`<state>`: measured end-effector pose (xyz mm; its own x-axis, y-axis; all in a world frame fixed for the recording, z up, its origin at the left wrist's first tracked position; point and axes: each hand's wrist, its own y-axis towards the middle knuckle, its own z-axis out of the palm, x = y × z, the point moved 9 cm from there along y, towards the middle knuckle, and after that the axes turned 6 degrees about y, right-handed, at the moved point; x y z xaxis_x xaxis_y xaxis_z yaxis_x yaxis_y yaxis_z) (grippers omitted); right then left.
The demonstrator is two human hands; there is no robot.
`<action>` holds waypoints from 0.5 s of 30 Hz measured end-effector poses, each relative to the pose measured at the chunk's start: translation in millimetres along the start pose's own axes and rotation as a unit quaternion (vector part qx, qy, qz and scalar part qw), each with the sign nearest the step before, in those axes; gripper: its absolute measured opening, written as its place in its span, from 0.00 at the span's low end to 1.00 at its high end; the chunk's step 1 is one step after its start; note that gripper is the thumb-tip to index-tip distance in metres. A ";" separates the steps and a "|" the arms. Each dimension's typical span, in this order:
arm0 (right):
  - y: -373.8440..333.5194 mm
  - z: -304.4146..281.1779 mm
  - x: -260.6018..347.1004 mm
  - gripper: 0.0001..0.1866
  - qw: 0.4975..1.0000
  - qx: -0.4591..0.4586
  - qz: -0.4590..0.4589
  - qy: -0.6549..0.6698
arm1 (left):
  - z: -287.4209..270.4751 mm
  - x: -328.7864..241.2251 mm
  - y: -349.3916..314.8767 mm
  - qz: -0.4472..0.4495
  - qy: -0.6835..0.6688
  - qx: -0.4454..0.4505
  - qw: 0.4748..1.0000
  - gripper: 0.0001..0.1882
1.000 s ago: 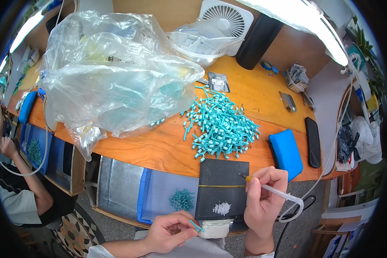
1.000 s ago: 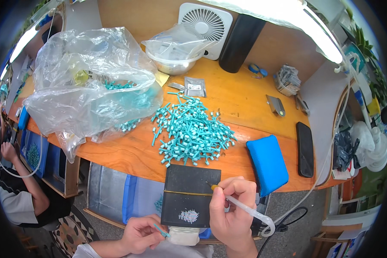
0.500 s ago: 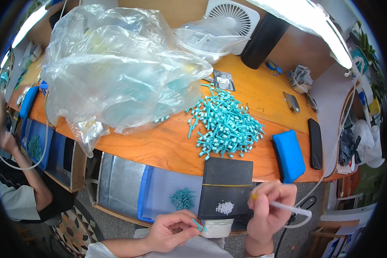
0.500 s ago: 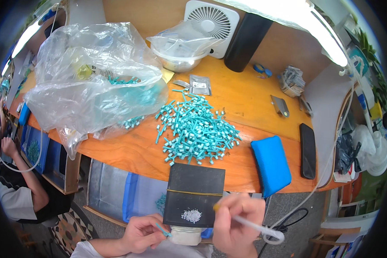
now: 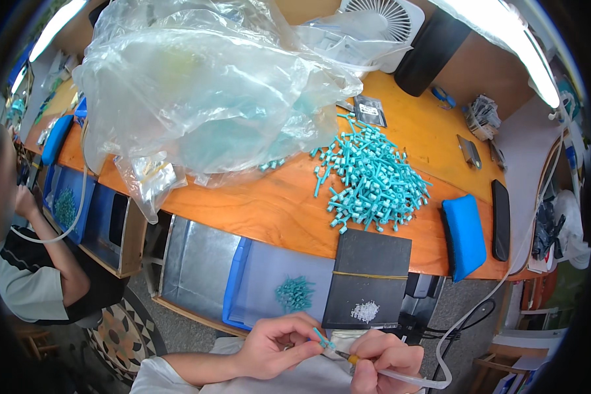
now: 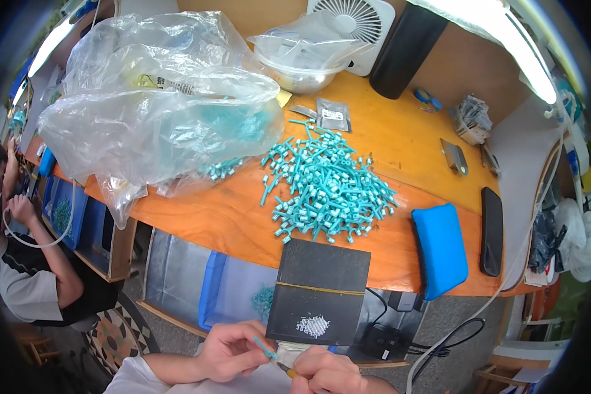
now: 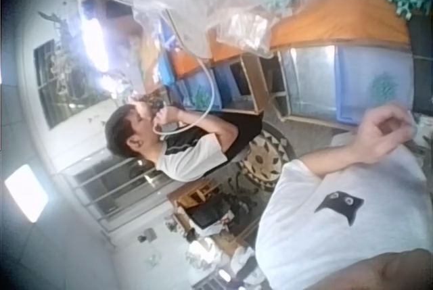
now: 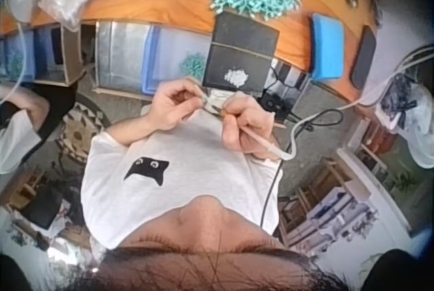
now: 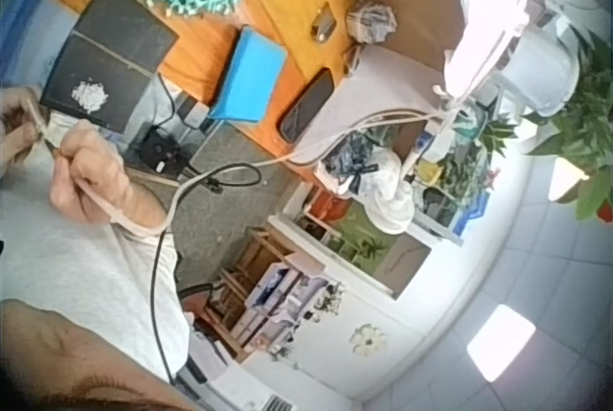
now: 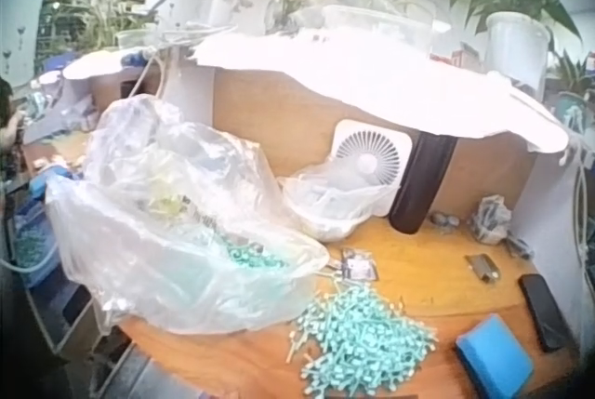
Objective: Assembling small blue plastic components with a glue dispenser and small white beads.
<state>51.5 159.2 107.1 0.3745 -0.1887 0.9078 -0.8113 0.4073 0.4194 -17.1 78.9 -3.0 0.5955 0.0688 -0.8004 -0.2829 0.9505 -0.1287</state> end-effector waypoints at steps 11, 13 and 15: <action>-0.2 1.7 1.7 0.10 1.000 0.005 -0.027 -0.012 | 0.0 -2.2 1.4 -0.004 0.015 -0.012 1.000 0.05; -0.1 1.9 1.8 0.10 1.000 0.007 -0.025 -0.012 | 0.8 -0.1 0.4 -0.002 0.001 0.003 1.000 0.06; -0.2 2.2 1.6 0.11 1.000 0.010 -0.024 -0.012 | 1.1 -0.3 0.4 -0.003 -0.001 0.004 1.000 0.06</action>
<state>51.3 156.8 108.4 0.4026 -0.2292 0.8862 -0.8011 0.3802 0.4623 -16.6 79.6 -2.2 0.5982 0.0639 -0.7988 -0.2739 0.9531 -0.1289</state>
